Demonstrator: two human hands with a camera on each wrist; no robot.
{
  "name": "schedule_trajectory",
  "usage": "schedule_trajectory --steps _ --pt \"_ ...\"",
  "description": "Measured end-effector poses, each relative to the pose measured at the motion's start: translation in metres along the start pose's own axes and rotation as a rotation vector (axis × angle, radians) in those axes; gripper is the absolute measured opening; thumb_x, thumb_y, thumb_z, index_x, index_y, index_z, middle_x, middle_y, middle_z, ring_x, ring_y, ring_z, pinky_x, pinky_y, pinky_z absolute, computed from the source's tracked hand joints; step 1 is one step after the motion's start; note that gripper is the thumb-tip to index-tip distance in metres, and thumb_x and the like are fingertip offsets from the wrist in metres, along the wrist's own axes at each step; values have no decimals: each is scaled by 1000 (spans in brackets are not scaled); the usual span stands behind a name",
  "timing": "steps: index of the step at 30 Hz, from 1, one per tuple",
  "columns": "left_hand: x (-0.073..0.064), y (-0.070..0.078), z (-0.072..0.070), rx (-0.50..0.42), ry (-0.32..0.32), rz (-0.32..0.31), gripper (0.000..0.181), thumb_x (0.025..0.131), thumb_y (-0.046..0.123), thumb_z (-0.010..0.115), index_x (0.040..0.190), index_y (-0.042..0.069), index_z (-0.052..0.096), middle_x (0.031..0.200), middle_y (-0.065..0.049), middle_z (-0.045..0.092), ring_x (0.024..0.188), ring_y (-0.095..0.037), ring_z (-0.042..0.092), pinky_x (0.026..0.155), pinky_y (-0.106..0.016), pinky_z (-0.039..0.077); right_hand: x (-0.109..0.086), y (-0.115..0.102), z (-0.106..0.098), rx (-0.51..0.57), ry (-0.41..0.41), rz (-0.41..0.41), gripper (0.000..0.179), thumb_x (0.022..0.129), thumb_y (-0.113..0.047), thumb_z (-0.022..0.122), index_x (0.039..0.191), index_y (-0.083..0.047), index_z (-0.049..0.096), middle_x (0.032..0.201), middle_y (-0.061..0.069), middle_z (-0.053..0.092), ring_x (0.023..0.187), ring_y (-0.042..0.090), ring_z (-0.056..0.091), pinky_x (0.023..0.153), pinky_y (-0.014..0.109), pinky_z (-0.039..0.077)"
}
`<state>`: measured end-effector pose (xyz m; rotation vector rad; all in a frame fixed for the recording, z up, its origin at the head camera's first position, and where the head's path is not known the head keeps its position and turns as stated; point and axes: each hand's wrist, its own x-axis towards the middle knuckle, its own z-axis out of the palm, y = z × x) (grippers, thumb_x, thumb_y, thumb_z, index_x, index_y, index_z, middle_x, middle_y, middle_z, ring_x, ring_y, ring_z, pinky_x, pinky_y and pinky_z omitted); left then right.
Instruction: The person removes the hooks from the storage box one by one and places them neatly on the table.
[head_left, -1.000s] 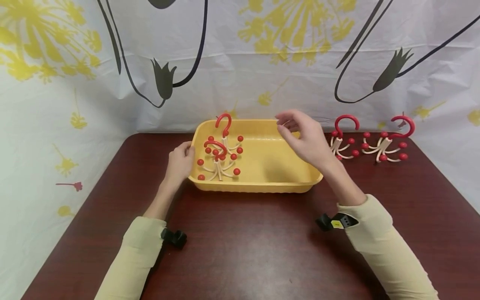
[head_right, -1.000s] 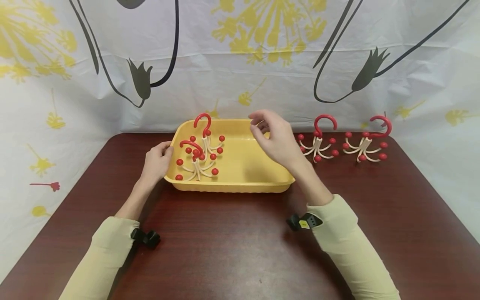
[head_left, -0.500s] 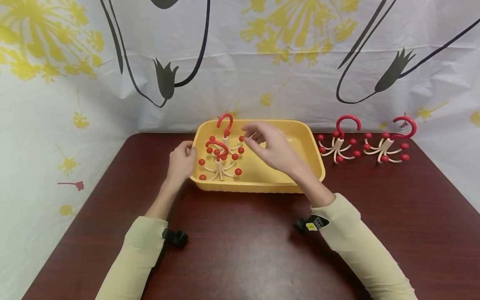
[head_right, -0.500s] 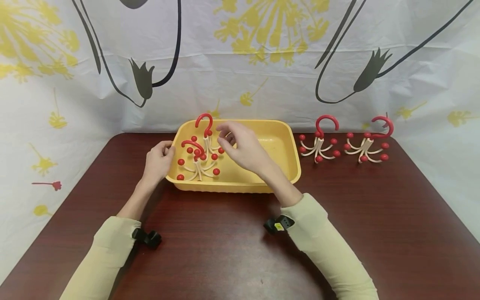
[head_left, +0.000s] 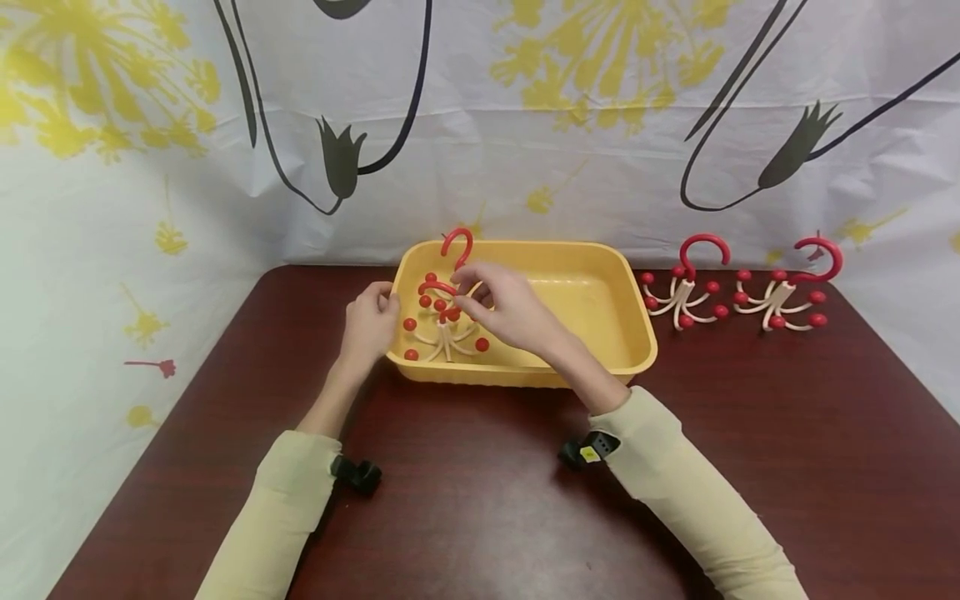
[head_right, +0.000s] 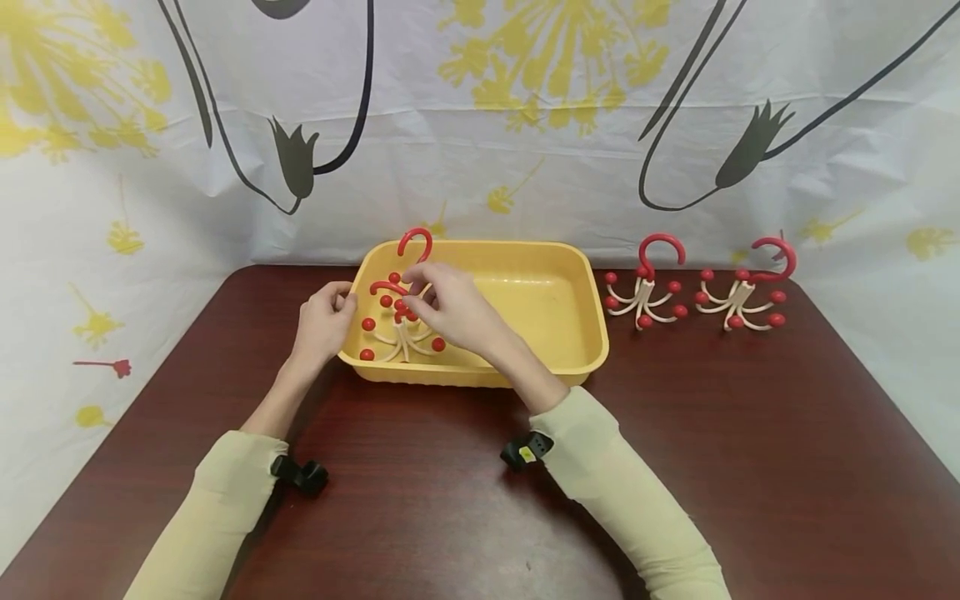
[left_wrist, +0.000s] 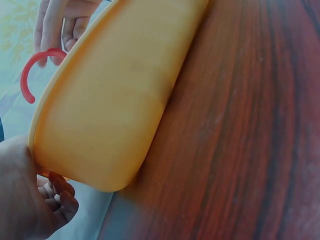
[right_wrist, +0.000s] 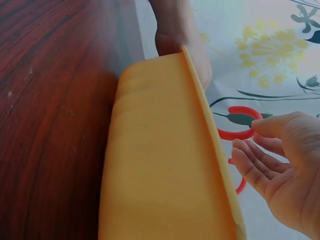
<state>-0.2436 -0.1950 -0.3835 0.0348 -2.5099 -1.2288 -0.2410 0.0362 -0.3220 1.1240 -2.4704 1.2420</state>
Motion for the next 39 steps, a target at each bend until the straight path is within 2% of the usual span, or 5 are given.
schedule_trajectory --steps 12,22,31,39 --pt "1 -1 1 0 -7 10 33 101 12 53 125 -7 63 85 -18 64 78 -33 63 75 -45 53 5 0 7 -68 16 -9 15 94 -4 69 108 2 70 101 10 68 85 19 68 77 29 56" --pt "0 1 0 3 -20 -2 33 102 14 51 126 -6 63 84 -17 63 77 -32 63 73 -43 54 5 -7 2 -64 68 -44 16 94 -5 69 109 2 69 99 9 67 81 16 64 74 28 55" --pt "0 1 1 -3 -18 -5 33 102 14 52 127 -5 63 88 -19 65 79 -33 63 75 -44 53 5 -13 -13 -42 186 -136 12 92 -1 68 104 1 69 92 7 68 76 15 63 71 29 54" --pt "1 1 0 10 -13 5 33 102 13 51 126 -6 63 88 -20 66 78 -33 64 74 -44 53 0 -18 -32 3 291 -185 12 92 -1 69 104 2 70 92 8 68 76 14 64 71 28 53"
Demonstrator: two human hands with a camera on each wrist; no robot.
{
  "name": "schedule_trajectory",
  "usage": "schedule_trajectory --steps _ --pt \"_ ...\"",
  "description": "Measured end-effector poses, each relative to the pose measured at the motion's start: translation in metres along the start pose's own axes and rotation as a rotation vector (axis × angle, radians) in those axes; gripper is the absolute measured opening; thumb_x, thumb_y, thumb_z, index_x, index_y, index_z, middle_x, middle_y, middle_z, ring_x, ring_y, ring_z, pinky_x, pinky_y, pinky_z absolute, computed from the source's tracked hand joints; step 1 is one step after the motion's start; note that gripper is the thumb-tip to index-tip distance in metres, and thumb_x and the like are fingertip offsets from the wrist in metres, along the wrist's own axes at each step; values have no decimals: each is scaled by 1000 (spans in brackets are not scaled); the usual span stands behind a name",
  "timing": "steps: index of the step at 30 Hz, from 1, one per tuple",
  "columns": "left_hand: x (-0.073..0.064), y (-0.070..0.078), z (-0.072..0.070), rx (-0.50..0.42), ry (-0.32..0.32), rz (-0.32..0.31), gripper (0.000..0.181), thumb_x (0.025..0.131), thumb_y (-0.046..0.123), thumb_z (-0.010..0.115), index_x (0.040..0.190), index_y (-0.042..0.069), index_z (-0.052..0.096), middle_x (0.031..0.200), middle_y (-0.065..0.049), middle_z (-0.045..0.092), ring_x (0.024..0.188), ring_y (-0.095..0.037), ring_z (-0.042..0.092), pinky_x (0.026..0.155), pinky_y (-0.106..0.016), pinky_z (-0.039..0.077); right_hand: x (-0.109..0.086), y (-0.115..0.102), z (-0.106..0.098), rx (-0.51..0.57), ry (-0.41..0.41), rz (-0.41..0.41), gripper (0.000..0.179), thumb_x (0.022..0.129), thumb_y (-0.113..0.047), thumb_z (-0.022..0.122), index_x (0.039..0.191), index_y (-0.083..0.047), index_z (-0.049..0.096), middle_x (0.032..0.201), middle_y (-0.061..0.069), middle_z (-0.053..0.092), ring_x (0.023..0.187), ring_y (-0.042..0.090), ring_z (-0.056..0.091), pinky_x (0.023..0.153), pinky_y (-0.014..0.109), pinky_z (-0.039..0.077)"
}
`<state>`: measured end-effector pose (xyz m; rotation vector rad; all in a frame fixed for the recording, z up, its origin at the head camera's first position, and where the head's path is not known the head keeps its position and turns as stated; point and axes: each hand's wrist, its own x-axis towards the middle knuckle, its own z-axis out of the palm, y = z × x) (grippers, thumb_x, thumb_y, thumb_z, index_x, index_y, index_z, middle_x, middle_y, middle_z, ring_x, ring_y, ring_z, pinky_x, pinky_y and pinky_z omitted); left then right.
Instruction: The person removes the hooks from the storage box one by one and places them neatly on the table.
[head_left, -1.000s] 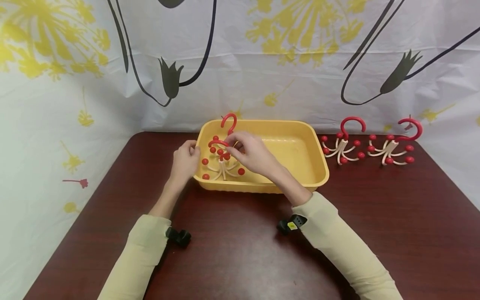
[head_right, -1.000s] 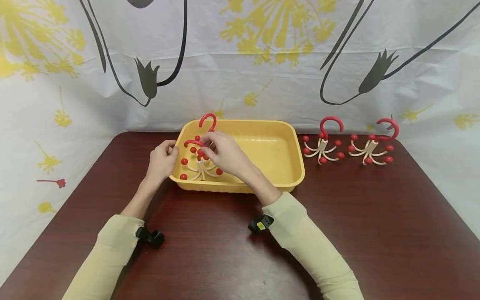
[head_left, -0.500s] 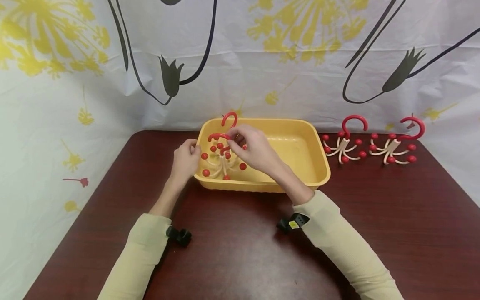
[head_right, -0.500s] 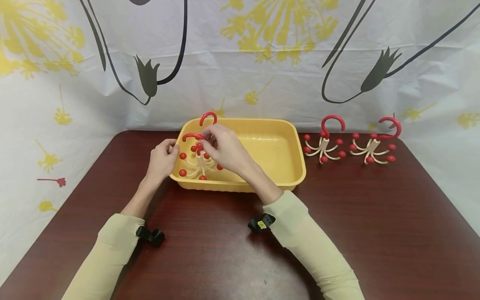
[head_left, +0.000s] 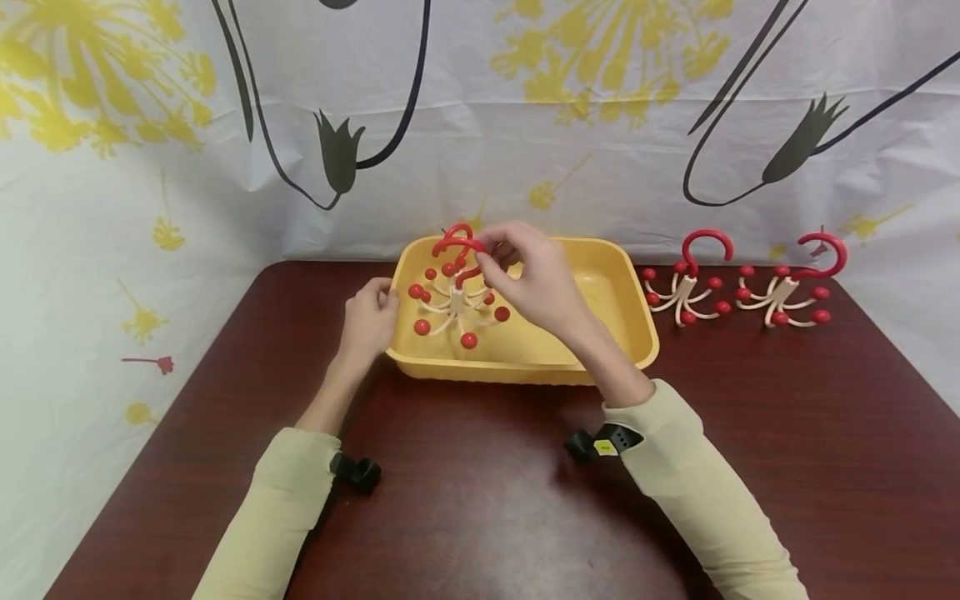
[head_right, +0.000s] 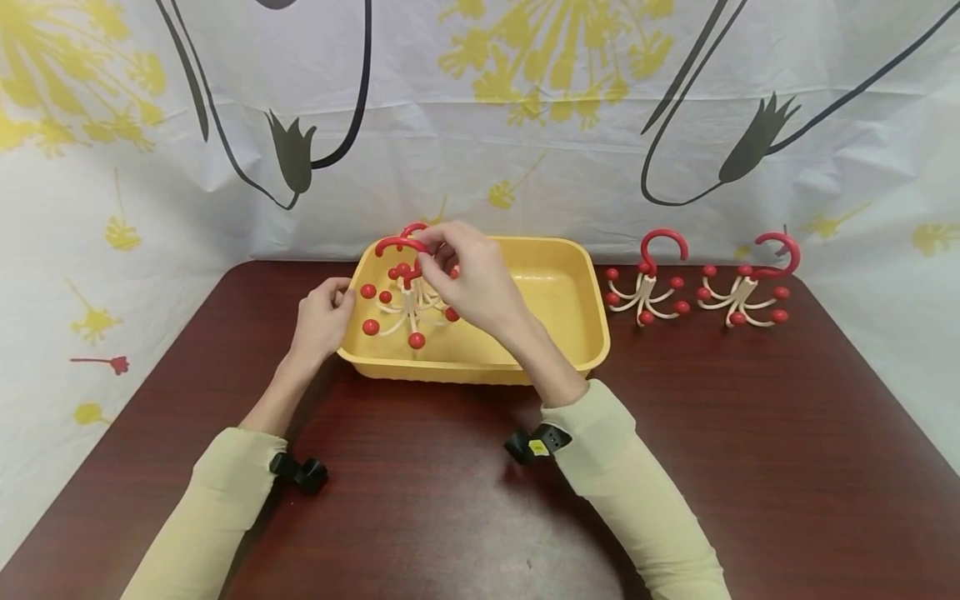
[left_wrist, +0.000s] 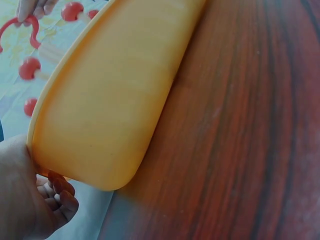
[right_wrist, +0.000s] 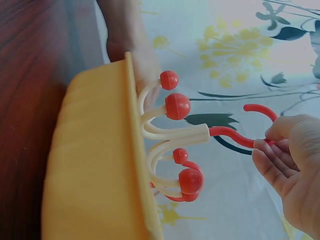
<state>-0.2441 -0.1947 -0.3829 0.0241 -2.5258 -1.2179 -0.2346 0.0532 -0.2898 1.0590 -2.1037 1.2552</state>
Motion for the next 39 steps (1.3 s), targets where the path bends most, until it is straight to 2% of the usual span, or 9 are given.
schedule_trajectory --steps 8,14,18,24,27,33,39 --pt "0 1 0 -14 -11 -10 33 102 14 51 126 -6 63 87 -20 67 78 -33 65 75 -44 54 0 -1 -25 -9 111 -33 14 90 2 71 104 4 71 90 10 71 73 16 66 70 22 53" --pt "0 -1 0 -11 -11 -9 33 102 13 50 126 -6 63 87 -20 66 79 -34 64 76 -44 53 -5 1 -44 -47 178 -32 15 90 1 72 105 4 72 89 9 71 75 11 65 69 21 52" --pt "0 0 0 -14 -9 -5 34 102 14 50 126 -6 63 86 -19 66 77 -33 64 74 -43 53 -9 3 -56 -34 231 -32 15 89 2 72 104 6 72 91 10 70 75 10 63 71 20 53" --pt "0 0 0 -15 -10 2 34 102 14 50 126 -6 62 85 -18 65 75 -33 64 71 -42 53 -17 3 -79 -51 267 -53 15 90 3 71 103 9 69 93 16 69 77 9 63 74 20 53" --pt "0 0 0 -18 -9 3 33 102 14 51 125 -7 63 85 -19 65 76 -33 64 73 -43 53 -21 2 -88 -62 297 -35 15 89 4 72 103 9 70 91 11 69 76 9 63 73 19 52" --pt "1 -1 0 -18 -3 -8 33 102 15 51 125 -6 63 86 -18 64 78 -33 64 74 -43 53 -29 -2 -107 -116 379 33 15 87 5 73 102 8 72 90 -7 67 73 7 62 71 19 50" --pt "1 -1 0 -21 -14 -19 34 102 16 51 126 -5 63 89 -20 66 80 -34 65 75 -43 54 -36 -6 -128 -122 468 77 18 86 5 72 103 11 71 92 -3 69 74 10 62 71 17 50"
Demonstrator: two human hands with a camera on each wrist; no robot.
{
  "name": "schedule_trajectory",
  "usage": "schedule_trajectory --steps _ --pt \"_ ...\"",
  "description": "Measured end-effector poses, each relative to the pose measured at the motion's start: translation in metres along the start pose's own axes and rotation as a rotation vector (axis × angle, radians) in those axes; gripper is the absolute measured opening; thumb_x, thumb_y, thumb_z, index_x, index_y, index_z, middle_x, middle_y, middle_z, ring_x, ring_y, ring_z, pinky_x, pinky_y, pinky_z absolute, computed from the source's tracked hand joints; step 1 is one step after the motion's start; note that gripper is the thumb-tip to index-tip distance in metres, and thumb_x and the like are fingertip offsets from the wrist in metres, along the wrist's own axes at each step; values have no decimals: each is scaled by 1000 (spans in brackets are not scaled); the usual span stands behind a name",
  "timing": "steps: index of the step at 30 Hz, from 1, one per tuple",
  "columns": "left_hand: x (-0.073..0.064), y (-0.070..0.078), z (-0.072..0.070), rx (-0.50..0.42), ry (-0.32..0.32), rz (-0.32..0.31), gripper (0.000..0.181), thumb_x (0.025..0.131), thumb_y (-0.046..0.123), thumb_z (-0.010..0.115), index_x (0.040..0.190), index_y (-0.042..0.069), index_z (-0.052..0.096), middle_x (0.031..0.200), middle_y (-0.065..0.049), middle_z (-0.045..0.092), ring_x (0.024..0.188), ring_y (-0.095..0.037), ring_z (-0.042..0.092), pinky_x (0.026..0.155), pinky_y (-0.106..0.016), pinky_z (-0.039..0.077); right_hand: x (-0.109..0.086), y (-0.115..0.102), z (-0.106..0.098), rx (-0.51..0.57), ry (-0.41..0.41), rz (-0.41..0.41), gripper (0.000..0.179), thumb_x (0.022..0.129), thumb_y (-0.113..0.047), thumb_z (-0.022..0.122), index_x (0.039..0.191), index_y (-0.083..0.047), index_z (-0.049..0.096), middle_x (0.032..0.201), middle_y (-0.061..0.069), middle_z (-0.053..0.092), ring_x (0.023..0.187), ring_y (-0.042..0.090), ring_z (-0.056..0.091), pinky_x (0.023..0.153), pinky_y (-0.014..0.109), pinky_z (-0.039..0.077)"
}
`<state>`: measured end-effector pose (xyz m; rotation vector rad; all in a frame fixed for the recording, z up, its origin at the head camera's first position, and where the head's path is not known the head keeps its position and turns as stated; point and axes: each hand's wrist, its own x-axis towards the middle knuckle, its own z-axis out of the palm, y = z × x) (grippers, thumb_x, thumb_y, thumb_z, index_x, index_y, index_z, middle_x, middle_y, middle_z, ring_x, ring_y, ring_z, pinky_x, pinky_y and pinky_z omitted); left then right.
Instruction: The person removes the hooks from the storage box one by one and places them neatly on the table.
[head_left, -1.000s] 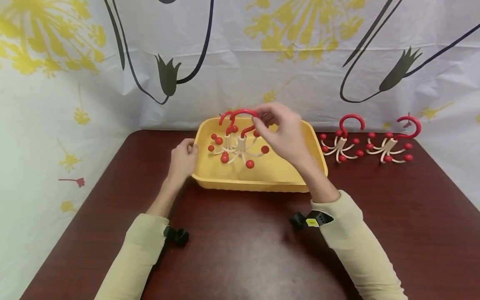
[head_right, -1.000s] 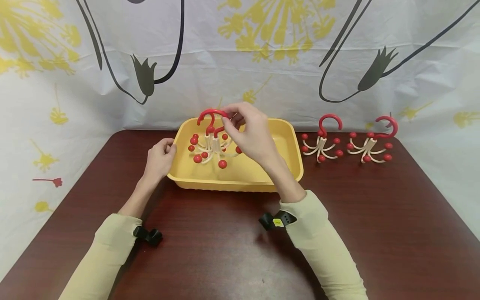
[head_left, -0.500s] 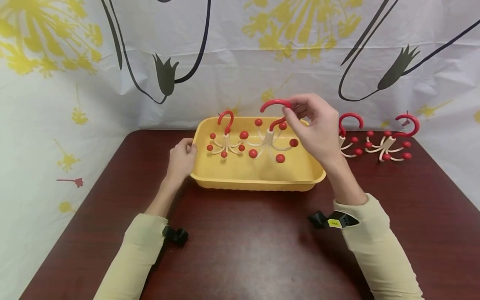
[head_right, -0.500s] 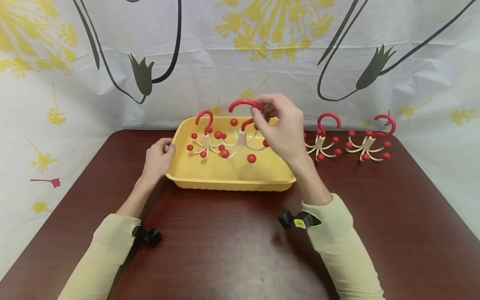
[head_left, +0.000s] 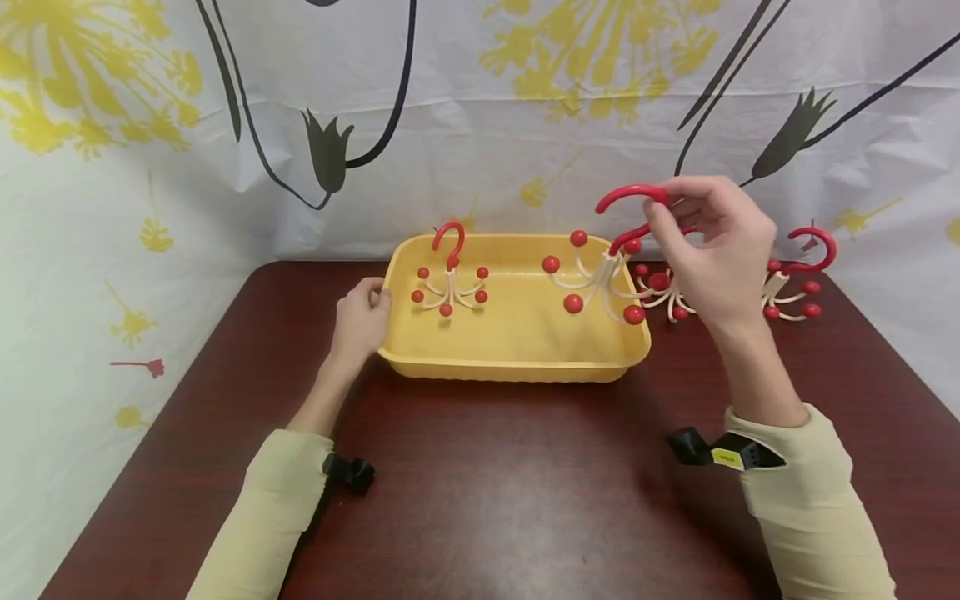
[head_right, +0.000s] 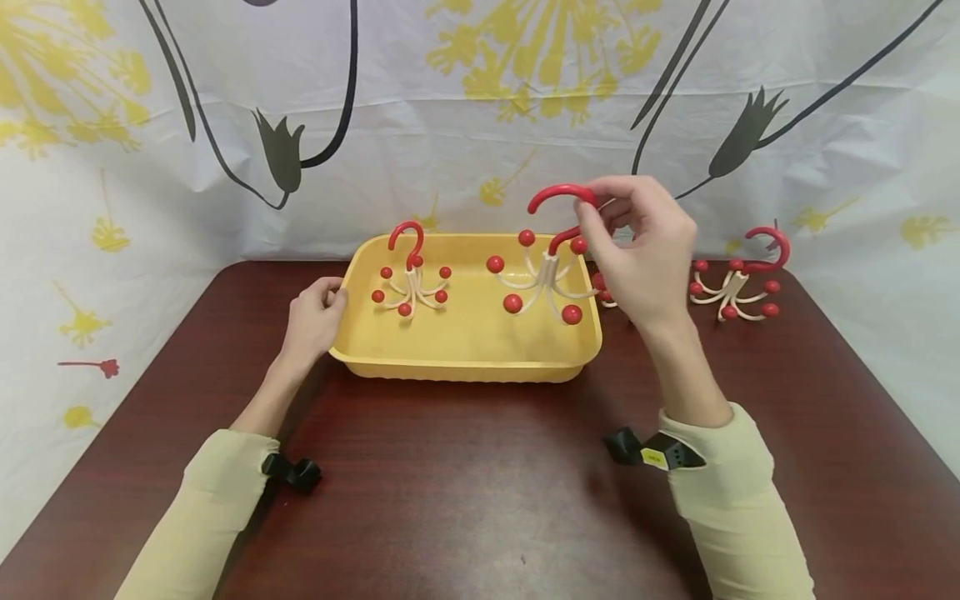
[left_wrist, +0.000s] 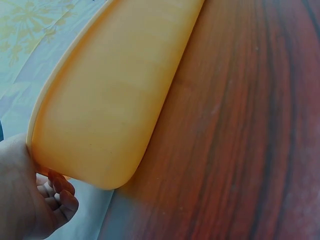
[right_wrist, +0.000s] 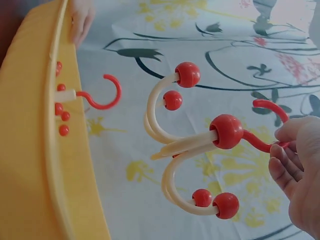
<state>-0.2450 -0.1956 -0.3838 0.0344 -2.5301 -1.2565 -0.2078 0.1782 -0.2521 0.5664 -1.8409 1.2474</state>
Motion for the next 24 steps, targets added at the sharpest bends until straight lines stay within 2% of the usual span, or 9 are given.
schedule_trajectory --steps 5,17,24 --pt "-1 1 -1 -1 -6 -1 34 103 16 50 126 -5 62 91 -20 66 81 -34 66 75 -44 54 2 2 -18 -22 38 -19 20 87 -1 73 104 9 72 93 5 71 73 13 62 72 19 51" --pt "-1 0 0 -2 -10 1 34 103 16 50 126 -5 63 88 -19 66 78 -32 65 73 -42 54 -4 15 -45 -100 108 -19 21 87 0 71 102 15 70 91 -6 69 69 5 61 71 14 50" --pt "-1 2 -1 -2 -12 -3 34 103 16 49 127 -5 62 88 -19 65 77 -32 65 72 -41 54 -7 22 -66 -181 144 -4 23 87 -5 72 101 13 71 90 -11 68 69 -1 59 71 12 47"
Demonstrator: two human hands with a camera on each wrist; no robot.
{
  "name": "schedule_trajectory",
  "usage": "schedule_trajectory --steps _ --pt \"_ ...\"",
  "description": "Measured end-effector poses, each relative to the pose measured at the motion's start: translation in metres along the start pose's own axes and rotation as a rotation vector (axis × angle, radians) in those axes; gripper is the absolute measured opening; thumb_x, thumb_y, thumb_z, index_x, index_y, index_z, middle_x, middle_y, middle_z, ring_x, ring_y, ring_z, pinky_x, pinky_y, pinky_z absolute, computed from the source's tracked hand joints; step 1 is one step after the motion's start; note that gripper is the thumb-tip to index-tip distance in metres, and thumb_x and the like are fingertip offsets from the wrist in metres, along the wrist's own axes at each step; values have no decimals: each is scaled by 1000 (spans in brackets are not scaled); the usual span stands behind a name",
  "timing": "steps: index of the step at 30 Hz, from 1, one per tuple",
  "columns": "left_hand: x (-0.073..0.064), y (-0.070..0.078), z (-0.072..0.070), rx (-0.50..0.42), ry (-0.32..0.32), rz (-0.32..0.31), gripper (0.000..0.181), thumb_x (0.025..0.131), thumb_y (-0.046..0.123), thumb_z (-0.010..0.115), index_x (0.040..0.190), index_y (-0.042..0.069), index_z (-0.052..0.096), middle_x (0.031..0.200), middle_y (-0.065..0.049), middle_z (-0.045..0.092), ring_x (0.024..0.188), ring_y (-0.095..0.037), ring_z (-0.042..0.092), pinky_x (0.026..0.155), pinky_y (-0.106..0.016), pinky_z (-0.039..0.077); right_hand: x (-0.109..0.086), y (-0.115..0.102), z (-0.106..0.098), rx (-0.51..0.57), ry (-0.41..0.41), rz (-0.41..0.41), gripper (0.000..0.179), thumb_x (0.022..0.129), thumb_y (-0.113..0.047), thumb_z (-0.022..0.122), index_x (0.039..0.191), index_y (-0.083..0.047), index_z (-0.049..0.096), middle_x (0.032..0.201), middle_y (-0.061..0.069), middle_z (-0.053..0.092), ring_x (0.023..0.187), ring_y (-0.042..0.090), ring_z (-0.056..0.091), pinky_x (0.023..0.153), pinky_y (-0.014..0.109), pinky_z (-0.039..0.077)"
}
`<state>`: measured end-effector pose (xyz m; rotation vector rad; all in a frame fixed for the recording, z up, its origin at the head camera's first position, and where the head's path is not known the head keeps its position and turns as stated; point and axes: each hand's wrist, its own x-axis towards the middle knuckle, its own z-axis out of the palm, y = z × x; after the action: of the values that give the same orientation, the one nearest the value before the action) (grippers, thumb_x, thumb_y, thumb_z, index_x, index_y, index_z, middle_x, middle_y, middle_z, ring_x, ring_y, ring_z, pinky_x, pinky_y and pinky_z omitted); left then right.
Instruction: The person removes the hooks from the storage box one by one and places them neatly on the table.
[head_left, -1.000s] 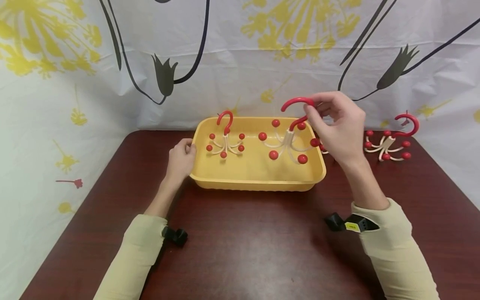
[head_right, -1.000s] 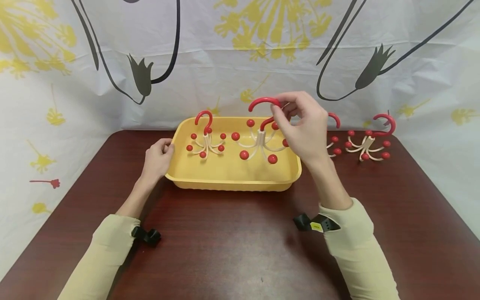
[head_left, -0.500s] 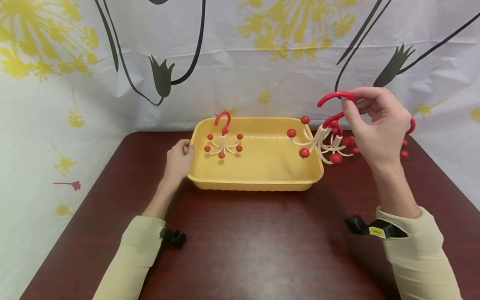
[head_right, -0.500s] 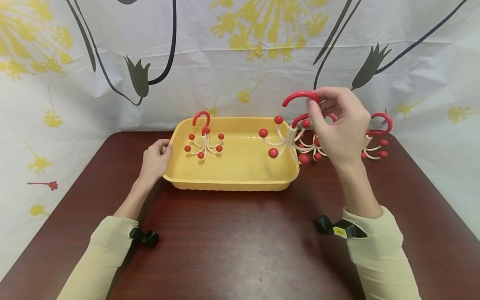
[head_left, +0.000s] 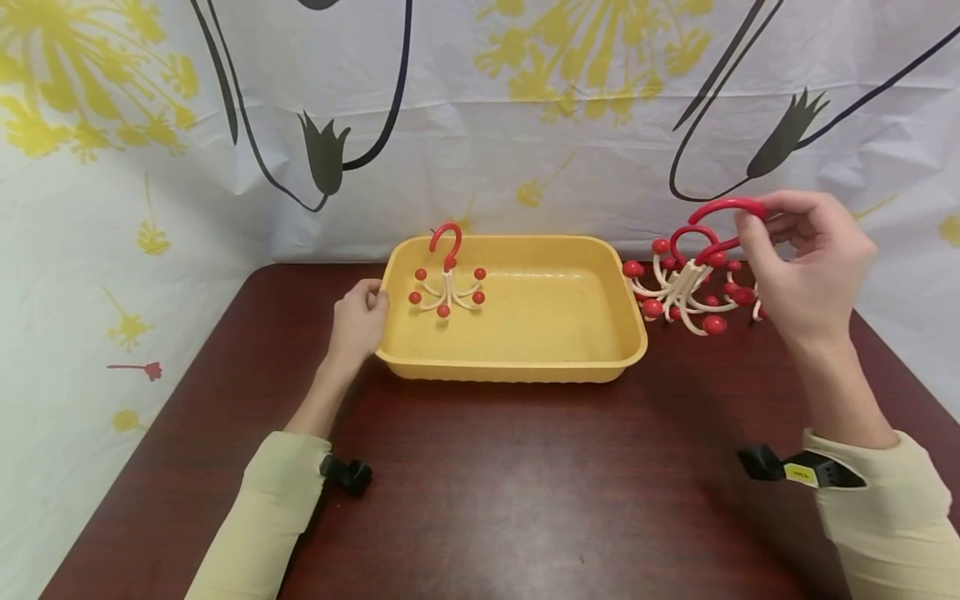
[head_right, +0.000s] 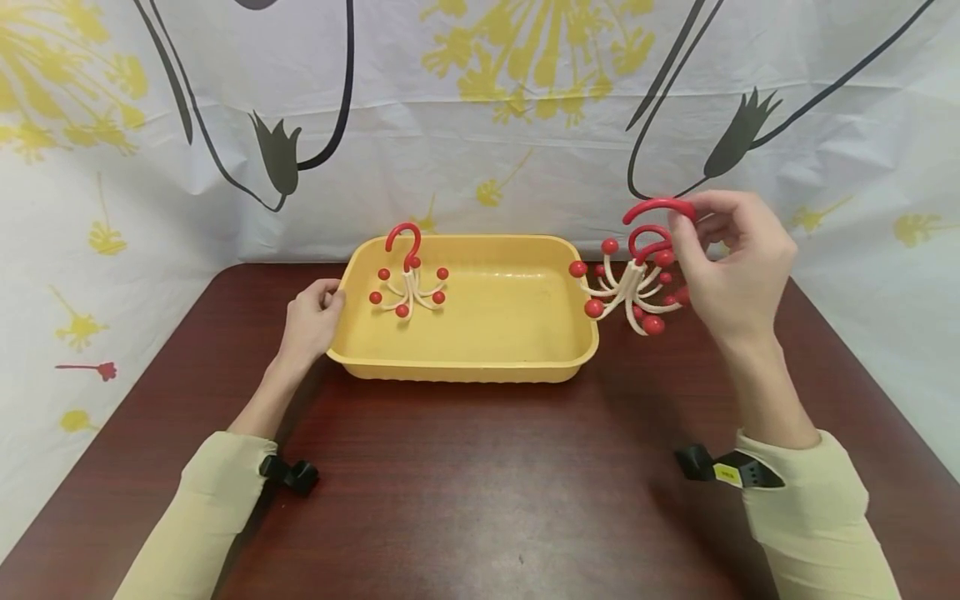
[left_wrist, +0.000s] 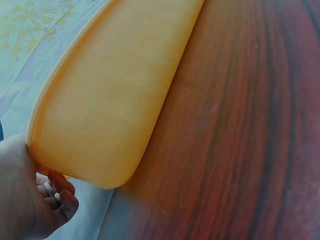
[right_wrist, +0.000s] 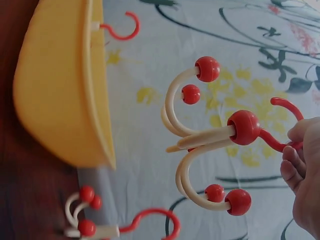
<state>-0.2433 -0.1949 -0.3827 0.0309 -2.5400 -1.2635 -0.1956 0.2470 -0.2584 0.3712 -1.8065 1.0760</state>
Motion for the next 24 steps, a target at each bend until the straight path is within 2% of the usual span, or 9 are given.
schedule_trajectory --steps 4,8,14,19,24 --pt "0 1 0 1 -2 -3 35 103 16 49 127 -5 62 88 -19 65 78 -32 65 72 -41 54 0 11 -14 -65 -2 8 24 88 -6 71 102 13 70 90 -19 66 69 -5 56 69 10 45" --pt "0 2 -1 -3 -4 -7 35 103 16 49 128 -5 62 88 -19 65 78 -32 65 72 -41 54 0 23 -27 -111 4 19 20 89 -8 69 102 7 73 89 -23 64 68 -8 54 66 10 40" --pt "-1 2 -1 -3 -8 -15 35 104 16 49 128 -5 62 89 -19 66 77 -31 66 70 -38 54 0 46 -47 -96 9 62 16 87 -5 70 101 -2 76 89 -20 67 66 -8 57 63 5 43" --pt "-1 2 -1 -2 -9 -13 35 104 16 49 128 -5 62 88 -18 65 76 -30 65 69 -36 53 -2 62 -64 -109 -11 80 17 87 -6 72 103 -3 75 90 -20 68 68 -9 58 69 8 43" --pt "-2 3 -1 -6 -6 -12 35 103 16 49 128 -5 62 87 -18 65 76 -31 65 70 -38 53 -4 73 -80 -168 -32 176 18 90 -6 69 105 -16 74 92 -21 64 71 -8 55 72 11 42"
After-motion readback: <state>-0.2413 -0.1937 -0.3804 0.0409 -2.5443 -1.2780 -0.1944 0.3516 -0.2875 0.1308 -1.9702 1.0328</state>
